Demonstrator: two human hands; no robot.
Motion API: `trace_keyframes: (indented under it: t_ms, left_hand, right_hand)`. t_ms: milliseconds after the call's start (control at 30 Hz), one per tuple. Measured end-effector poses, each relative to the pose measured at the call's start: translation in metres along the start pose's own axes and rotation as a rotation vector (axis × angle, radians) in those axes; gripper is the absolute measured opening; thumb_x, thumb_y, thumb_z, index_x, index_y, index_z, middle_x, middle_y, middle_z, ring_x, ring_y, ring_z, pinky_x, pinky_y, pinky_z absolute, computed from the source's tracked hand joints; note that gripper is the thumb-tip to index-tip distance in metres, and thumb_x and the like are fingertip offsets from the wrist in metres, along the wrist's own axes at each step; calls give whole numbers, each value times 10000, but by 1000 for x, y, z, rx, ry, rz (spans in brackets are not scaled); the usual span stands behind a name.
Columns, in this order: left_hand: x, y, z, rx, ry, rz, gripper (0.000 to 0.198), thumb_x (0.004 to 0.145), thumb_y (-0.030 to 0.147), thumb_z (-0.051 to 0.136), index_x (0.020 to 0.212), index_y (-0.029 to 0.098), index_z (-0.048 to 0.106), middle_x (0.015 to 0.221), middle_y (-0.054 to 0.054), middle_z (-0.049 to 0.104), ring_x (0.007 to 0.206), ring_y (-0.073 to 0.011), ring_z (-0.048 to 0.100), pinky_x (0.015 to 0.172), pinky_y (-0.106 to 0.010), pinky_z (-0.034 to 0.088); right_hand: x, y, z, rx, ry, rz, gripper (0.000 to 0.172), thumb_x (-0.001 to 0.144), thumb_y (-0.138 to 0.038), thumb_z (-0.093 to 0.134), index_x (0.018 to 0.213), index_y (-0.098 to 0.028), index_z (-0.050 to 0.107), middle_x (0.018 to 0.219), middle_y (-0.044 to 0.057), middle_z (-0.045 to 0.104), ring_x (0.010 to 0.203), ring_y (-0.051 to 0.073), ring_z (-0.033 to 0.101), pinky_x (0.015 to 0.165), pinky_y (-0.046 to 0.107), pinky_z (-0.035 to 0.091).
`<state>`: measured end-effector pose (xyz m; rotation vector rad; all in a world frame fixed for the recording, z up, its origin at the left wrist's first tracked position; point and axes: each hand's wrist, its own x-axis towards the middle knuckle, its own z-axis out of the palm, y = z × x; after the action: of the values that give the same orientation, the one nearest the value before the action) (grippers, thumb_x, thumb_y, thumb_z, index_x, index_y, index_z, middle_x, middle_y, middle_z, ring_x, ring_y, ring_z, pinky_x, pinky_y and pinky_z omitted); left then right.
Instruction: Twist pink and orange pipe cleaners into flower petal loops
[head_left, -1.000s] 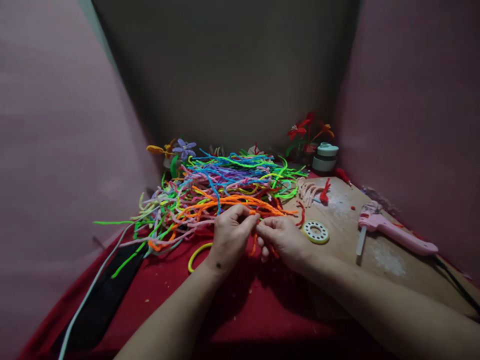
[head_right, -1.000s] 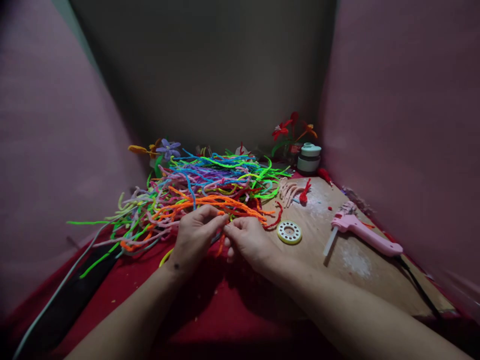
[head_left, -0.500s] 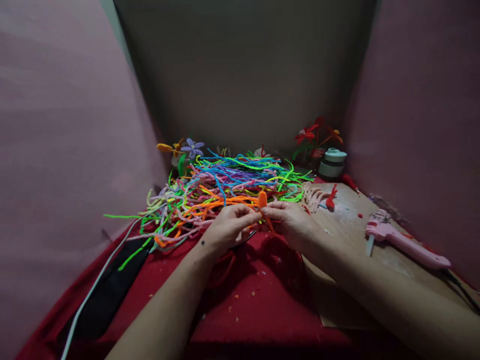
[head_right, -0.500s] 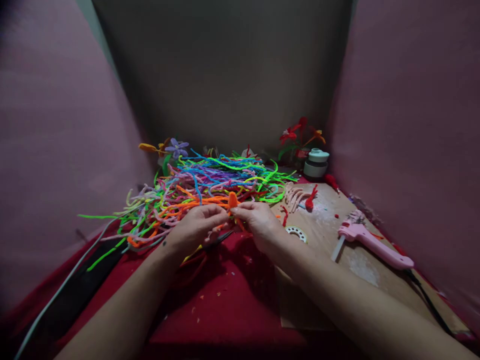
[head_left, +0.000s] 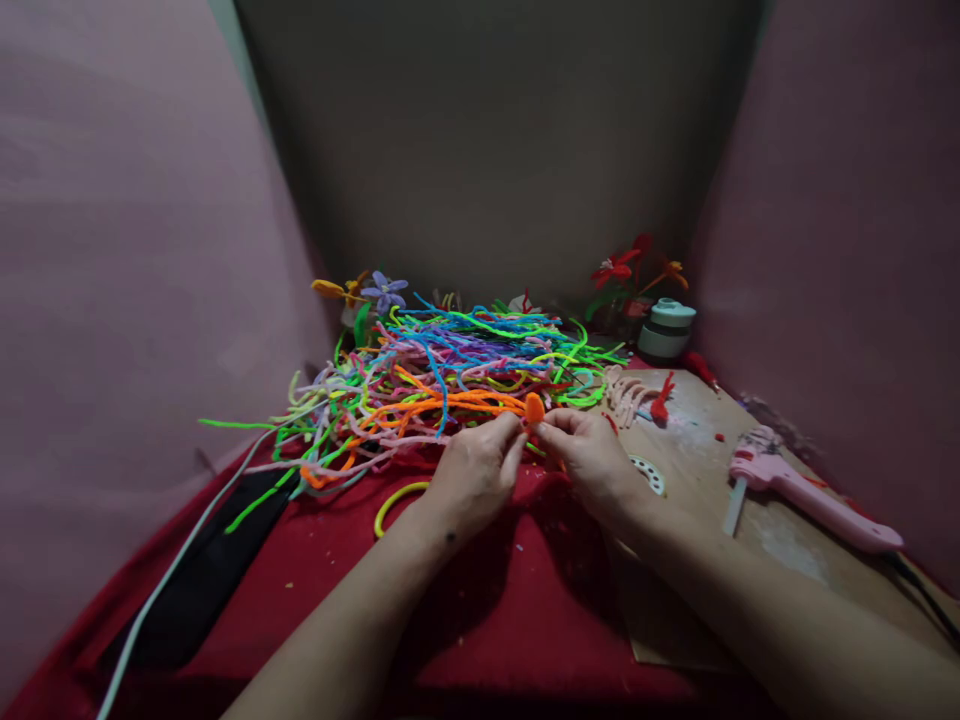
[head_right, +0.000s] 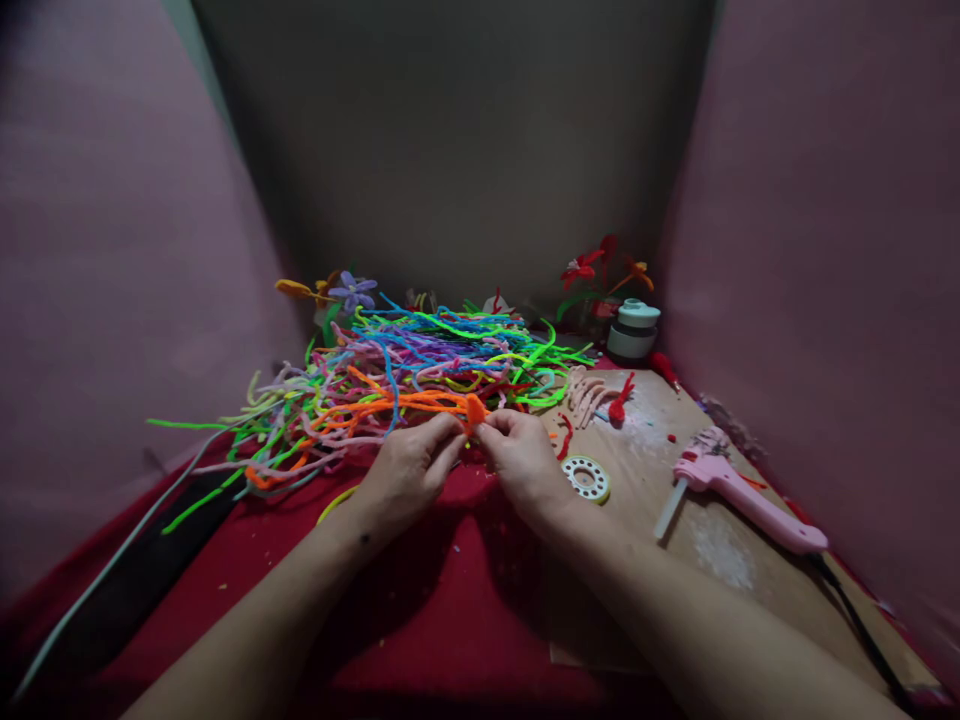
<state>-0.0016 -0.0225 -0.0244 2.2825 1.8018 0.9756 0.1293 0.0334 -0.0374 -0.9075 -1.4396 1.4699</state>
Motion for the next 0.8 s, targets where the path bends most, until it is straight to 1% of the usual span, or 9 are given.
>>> trace_keyframes:
  t_ms: [67, 167, 233, 300, 400, 500, 567, 667, 800]
  left_hand:
    - [0, 1, 2, -61, 3, -17, 169, 863, 191, 394, 724, 193, 491, 651, -1, 545, 578, -113, 474, 582, -219, 338]
    - [-2, 5, 6, 1, 29, 22, 158, 828, 144, 404, 720, 183, 513, 647, -9, 539, 572, -113, 467, 572, -228, 329]
    - [-1, 6, 7, 3, 77, 22, 161, 823, 154, 419, 709, 177, 530, 633, -7, 530, 563, -109, 456, 568, -233, 326]
    - [2, 5, 5, -126, 146, -61, 170, 823, 192, 455, 677, 172, 540, 606, 7, 518, 556, -98, 451, 566, -223, 336]
    - [6, -1, 1, -531, 193, -304, 129, 792, 262, 525, 709, 167, 553, 586, 31, 510, 499, -77, 440, 494, -199, 345]
    - [9, -4, 0, -909, 91, -508, 160, 747, 311, 579, 814, 169, 551, 573, 53, 502, 393, -61, 379, 370, -188, 290]
    - [8, -2, 2, -1024, -38, -525, 218, 738, 356, 600, 825, 160, 561, 577, 48, 509, 378, -53, 368, 346, -183, 274]
    - [8, 9, 5, -1024, -182, -499, 266, 740, 401, 614, 767, 140, 575, 508, 55, 478, 361, -36, 345, 348, -172, 237]
    - [9, 18, 8, -962, -180, -520, 257, 717, 352, 645, 641, 134, 531, 426, 66, 437, 337, -23, 340, 348, -160, 216]
  right_hand:
    - [-1, 2, -2, -60, -14, -51, 231, 663, -353, 614, 574, -160, 524, 515, -35, 436, 485, 84, 334, 472, 237, 252]
    - [-3, 3, -4, -208, 61, -204, 171, 693, -292, 590, 593, -156, 565, 583, -5, 499, 573, 112, 410, 551, 249, 318]
    - [-3, 2, -5, -188, 80, -226, 159, 691, -284, 604, 601, -154, 586, 606, -1, 519, 607, 120, 436, 582, 252, 335]
    - [-1, 0, -6, -19, 34, -126, 174, 665, -311, 648, 613, -154, 594, 584, -16, 513, 573, 108, 431, 559, 245, 335]
    - [4, -4, -7, 331, -10, 77, 201, 592, -300, 723, 658, -157, 598, 553, -40, 506, 492, 76, 401, 484, 219, 305]
    - [8, -7, -8, 555, -1, 199, 232, 544, -221, 755, 696, -164, 590, 552, -48, 499, 455, 62, 376, 427, 203, 273]
    - [10, -7, -8, 603, -18, 224, 233, 545, -196, 755, 691, -161, 577, 546, -47, 486, 449, 61, 370, 417, 203, 277]
    - [10, -4, -7, 597, -55, 202, 225, 560, -218, 752, 646, -149, 556, 534, -39, 474, 451, 63, 381, 420, 209, 291]
    - [9, 2, -6, 515, -69, 117, 260, 558, -251, 755, 620, -150, 523, 528, -52, 454, 440, 52, 360, 418, 205, 262]
